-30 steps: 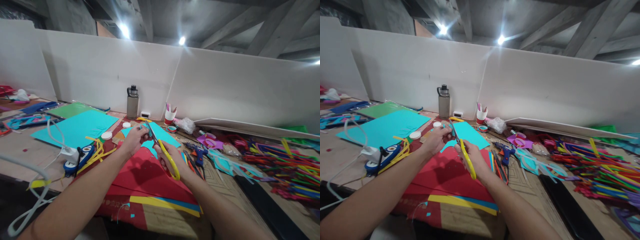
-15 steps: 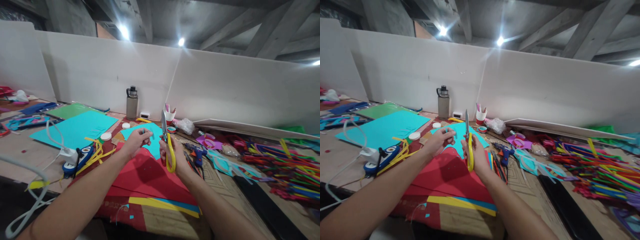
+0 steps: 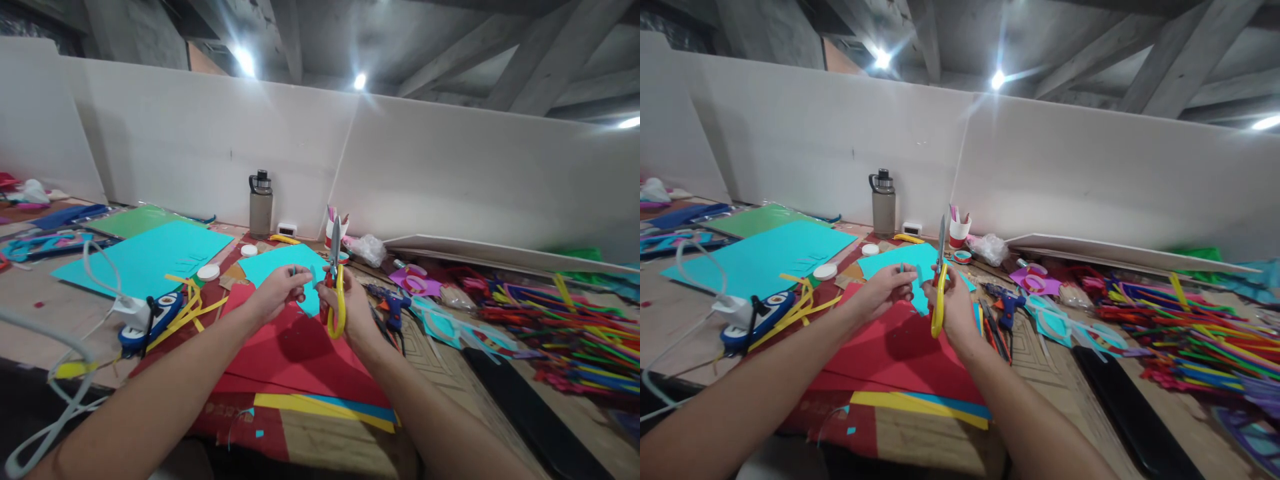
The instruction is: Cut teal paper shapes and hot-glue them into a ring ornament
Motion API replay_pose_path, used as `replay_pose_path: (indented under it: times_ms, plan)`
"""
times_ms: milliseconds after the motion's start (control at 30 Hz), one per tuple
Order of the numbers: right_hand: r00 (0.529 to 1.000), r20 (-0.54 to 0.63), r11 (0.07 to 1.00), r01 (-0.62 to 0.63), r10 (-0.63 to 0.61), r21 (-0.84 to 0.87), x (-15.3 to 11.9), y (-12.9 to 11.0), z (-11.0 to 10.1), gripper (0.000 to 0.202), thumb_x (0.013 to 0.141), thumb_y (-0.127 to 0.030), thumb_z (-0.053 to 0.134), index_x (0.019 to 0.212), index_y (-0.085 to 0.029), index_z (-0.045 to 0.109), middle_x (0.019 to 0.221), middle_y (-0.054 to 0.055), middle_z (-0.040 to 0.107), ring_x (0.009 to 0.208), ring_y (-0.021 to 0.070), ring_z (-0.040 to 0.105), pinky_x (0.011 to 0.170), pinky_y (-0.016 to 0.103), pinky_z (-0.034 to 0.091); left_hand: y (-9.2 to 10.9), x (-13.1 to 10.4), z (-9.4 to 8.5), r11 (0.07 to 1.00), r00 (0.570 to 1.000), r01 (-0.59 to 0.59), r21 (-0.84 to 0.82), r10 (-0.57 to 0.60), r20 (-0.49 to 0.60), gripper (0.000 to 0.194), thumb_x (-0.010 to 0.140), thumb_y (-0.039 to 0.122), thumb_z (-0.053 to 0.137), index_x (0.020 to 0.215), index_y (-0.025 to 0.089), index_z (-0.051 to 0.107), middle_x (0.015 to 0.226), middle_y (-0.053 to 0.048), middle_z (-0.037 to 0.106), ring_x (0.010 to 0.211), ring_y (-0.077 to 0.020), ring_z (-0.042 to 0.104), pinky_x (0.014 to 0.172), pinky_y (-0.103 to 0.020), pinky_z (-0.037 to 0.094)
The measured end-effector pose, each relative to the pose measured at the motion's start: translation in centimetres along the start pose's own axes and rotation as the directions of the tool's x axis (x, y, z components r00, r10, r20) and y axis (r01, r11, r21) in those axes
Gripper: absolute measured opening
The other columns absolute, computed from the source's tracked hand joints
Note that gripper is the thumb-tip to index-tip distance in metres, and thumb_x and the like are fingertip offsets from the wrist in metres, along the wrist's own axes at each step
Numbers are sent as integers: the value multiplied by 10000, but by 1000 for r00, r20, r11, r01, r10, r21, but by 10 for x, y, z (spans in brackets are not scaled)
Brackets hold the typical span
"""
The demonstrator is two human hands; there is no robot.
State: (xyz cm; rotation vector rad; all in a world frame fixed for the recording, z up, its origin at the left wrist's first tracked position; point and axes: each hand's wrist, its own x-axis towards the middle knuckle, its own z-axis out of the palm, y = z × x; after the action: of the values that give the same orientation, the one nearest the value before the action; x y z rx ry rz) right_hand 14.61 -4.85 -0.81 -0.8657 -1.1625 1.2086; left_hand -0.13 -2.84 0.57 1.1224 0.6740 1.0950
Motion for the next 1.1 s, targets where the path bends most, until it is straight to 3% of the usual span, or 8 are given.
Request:
replay_pose_path:
  times_ms: [100,167,333,467,600,833,1100]
  plan:
    - [997,-81,1000,-15,17,28,3,2,0,473,599,-260,737,1001,-231,489,620,-97,485,384,47,434,360,172,350,1,0,0,983,994,101,-151,-104,-11,169,739,293,572,810,139,574,583,56,355,483,-71,350,522,-248,381]
    - [995,-99,999,-23,27,45,4,3,0,483,586,-257,744,997,-228,491,625,-97,486,383,44,435,362,171,356,-2,1,-1,983,994,99,-155,-105,-32,174,760,299,541,813,138,581,583,53,352,487,-77,353,527,-255,380]
    - [994,-95,997,-49,54,52,4,6,-2,476,589,-261,748,994,-226,501,633,-89,509,400,47,449,385,177,388,-14,4,-7,992,997,-48,114,54,-56,260,762,393,590,817,139,610,639,3,497,577,-105,457,584,-263,370]
    - [994,-91,998,-65,66,20,3,8,-1,483,610,-275,738,1027,-226,499,606,-90,512,403,66,480,386,185,400,-18,5,-8,952,991,-75,297,105,-86,320,761,455,581,769,141,642,766,-52,601,740,-156,521,684,-287,381]
    - [990,-119,997,-74,74,5,2,8,1,507,592,-280,749,1028,-216,500,643,-79,546,404,65,492,391,188,411,-19,5,-4,968,994,-63,243,83,-71,333,767,470,573,782,148,655,825,-59,619,774,-164,520,696,-291,386]
    - [995,-92,998,-47,44,-29,2,13,0,438,637,-306,713,1014,-213,512,934,10,637,437,45,503,424,195,438,-24,4,-1,985,999,-44,165,47,-14,333,739,481,611,783,158,680,815,-57,643,735,-148,529,681,-277,390]
    - [991,-128,993,-41,26,-113,2,14,1,415,635,-302,699,1003,-218,528,875,-5,643,443,57,497,413,194,429,-30,4,1,978,999,-43,204,39,23,377,771,502,569,823,147,686,840,-70,663,765,-157,567,681,-266,396]
